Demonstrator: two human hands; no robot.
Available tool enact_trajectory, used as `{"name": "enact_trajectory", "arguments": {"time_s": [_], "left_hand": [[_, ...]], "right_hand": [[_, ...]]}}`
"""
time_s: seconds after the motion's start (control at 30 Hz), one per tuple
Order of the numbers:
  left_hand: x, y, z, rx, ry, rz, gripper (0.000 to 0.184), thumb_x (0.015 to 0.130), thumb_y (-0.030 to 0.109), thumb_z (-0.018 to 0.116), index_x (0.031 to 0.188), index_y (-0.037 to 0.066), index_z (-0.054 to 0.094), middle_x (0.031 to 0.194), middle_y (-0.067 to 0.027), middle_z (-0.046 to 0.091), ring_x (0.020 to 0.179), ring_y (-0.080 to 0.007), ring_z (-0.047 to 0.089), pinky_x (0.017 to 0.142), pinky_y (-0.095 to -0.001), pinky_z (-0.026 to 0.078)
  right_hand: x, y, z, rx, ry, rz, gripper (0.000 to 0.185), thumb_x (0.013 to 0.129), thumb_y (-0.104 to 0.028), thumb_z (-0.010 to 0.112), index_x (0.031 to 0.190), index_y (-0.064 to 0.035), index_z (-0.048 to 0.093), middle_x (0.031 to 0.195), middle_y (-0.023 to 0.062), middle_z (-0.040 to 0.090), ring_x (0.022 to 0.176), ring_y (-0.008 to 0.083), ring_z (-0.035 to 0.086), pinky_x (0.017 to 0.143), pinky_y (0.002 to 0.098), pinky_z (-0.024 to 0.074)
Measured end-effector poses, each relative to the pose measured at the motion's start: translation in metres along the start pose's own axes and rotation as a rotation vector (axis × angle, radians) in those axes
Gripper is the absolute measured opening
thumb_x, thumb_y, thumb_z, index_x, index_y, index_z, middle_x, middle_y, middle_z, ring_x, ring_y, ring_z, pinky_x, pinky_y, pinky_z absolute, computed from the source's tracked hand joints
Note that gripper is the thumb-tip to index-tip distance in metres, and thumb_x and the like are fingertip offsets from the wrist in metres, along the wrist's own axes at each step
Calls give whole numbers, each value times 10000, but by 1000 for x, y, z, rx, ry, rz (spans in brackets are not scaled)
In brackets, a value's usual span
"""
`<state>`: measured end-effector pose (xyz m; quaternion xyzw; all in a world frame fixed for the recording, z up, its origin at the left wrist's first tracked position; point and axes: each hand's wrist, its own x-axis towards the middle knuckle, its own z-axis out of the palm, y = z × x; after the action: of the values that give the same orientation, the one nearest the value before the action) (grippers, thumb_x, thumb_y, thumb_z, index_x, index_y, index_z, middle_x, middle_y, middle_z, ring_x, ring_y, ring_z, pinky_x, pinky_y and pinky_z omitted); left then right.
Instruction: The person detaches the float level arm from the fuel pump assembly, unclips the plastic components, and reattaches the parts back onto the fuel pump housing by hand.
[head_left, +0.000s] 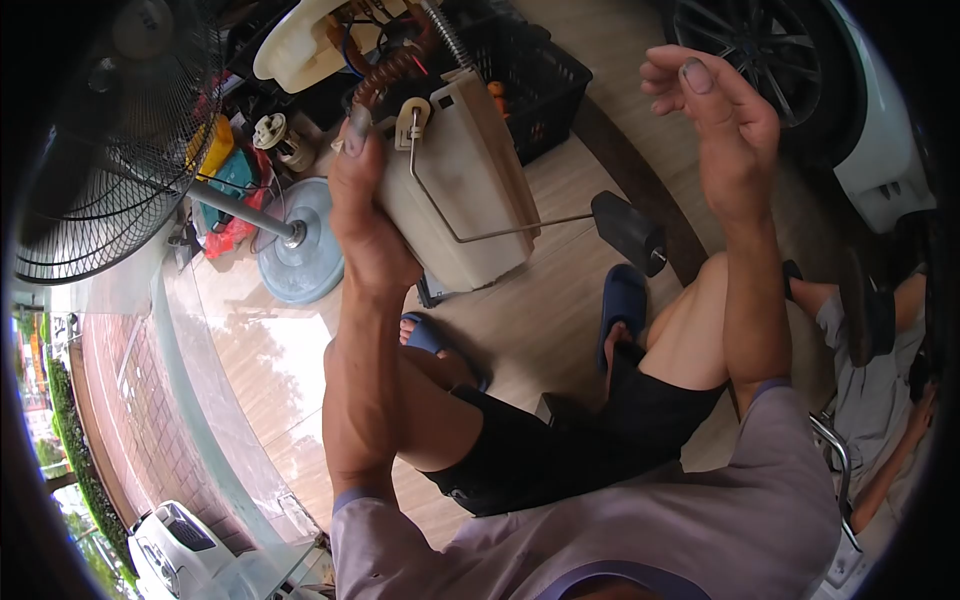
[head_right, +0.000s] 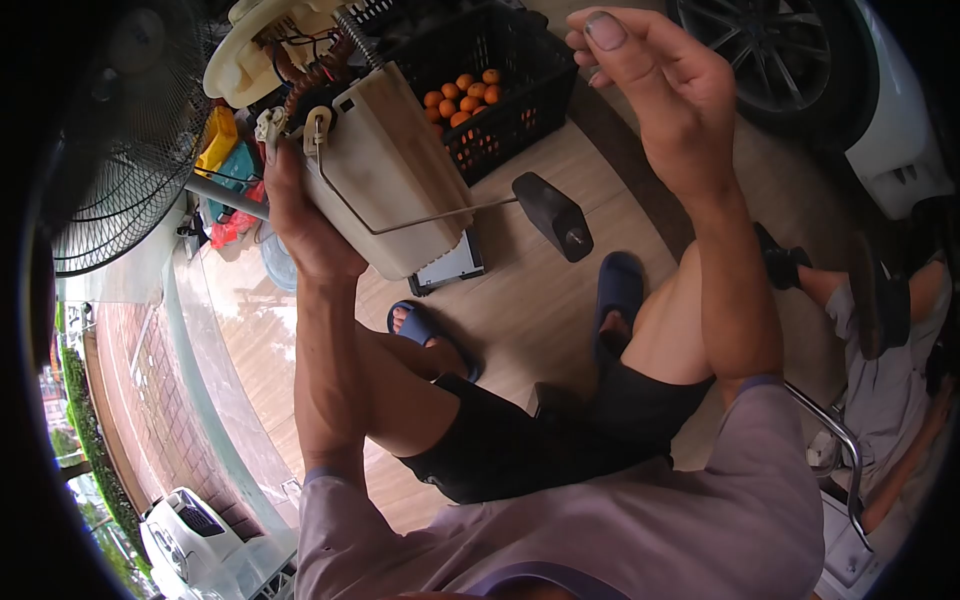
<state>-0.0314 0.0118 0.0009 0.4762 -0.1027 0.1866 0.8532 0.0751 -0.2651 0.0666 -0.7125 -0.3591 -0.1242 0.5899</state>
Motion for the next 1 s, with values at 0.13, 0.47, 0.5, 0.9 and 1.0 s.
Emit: {"name": "enact_trajectory", "arguments": {"time_s": [0.13,0.47,0.5,0.9,1.0], "left_hand": [[0,1,0,16,12,12,504,1005,434,535,1368,85,510,1214,-73,653,1063,-203,656,920,-382,563],[6,7,7,17,110,47,556,970,407,563,1386,47,482,1194,-119,651,1045,-215,669,911,-388,579],[7,6,7,-3,112,51,539,987,429,542,1374,58,492,1189,-107,656,1039,-209,671,904,-382,579],[6,1,2,-53,66,32,482,1013,451,531,1328,86,523,1155,-77,673,997,-192,685,862,-370,596],[5,2,4,-45,46,44,474,1011,446,535,1324,89,526,1154,-73,673,1001,-191,682,869,-372,593]], "right_hand": [[1,-3,6,18,-118,-4,341,1025,-295,614,1117,16,720,967,99,730,919,145,683,794,267,534],[-7,-6,5,57,-427,92,326,1000,-268,660,1140,23,705,969,91,712,904,128,668,796,255,534],[-8,-7,3,40,-475,125,350,1007,-280,642,1161,29,696,1009,108,712,931,145,673,820,272,538],[-12,-5,8,88,-577,104,407,981,-322,683,1172,37,681,981,117,702,890,157,687,774,260,567],[-12,-7,9,105,-586,139,403,971,-314,697,1173,34,682,986,117,704,899,156,686,779,261,568]]}}
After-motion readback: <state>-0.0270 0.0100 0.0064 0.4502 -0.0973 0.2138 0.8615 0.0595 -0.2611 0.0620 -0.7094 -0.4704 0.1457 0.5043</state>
